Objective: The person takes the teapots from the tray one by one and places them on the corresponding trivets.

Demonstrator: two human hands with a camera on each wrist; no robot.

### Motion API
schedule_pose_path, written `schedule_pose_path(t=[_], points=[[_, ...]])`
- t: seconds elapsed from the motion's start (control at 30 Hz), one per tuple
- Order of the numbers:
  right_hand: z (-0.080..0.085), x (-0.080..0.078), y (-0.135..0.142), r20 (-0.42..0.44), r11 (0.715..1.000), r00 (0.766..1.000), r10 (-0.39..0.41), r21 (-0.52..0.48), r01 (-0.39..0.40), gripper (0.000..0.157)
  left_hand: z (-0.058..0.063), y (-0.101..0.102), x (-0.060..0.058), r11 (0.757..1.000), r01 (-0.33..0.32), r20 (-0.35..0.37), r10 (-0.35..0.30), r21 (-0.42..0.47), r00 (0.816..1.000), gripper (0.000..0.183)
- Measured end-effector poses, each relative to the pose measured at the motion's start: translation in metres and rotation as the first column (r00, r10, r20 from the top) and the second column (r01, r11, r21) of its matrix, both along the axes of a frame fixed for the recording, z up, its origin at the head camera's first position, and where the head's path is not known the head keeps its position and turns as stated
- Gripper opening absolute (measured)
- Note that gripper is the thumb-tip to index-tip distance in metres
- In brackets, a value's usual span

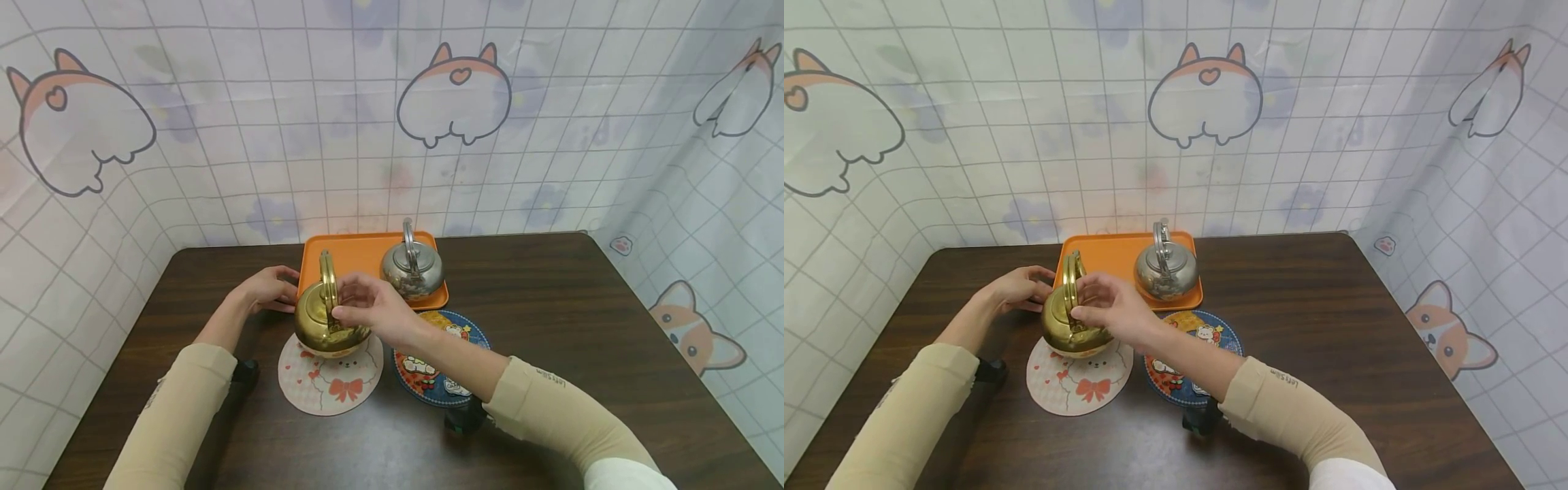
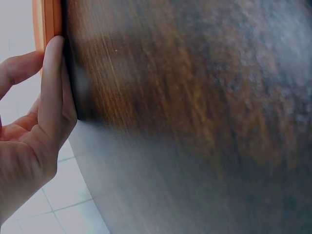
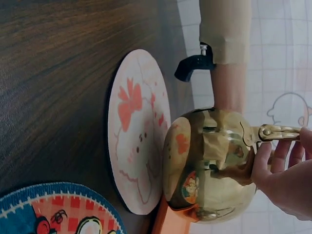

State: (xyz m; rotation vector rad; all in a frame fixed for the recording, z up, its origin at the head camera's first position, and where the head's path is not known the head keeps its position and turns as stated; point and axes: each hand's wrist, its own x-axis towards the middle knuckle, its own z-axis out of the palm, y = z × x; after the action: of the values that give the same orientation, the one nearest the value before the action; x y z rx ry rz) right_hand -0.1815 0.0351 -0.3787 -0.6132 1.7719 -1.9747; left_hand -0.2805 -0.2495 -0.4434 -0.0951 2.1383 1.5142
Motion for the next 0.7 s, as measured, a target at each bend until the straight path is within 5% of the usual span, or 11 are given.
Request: schedule_pose_path(t=[0.7], points=[[-0.007,0.016,-0.005,0.017,0.997,0.997,0.069,0.019,-0.070,0.027,0.002,-0.001,0.000,1.000,0.000,0.010,0.000,0.002,1.000,0.064]])
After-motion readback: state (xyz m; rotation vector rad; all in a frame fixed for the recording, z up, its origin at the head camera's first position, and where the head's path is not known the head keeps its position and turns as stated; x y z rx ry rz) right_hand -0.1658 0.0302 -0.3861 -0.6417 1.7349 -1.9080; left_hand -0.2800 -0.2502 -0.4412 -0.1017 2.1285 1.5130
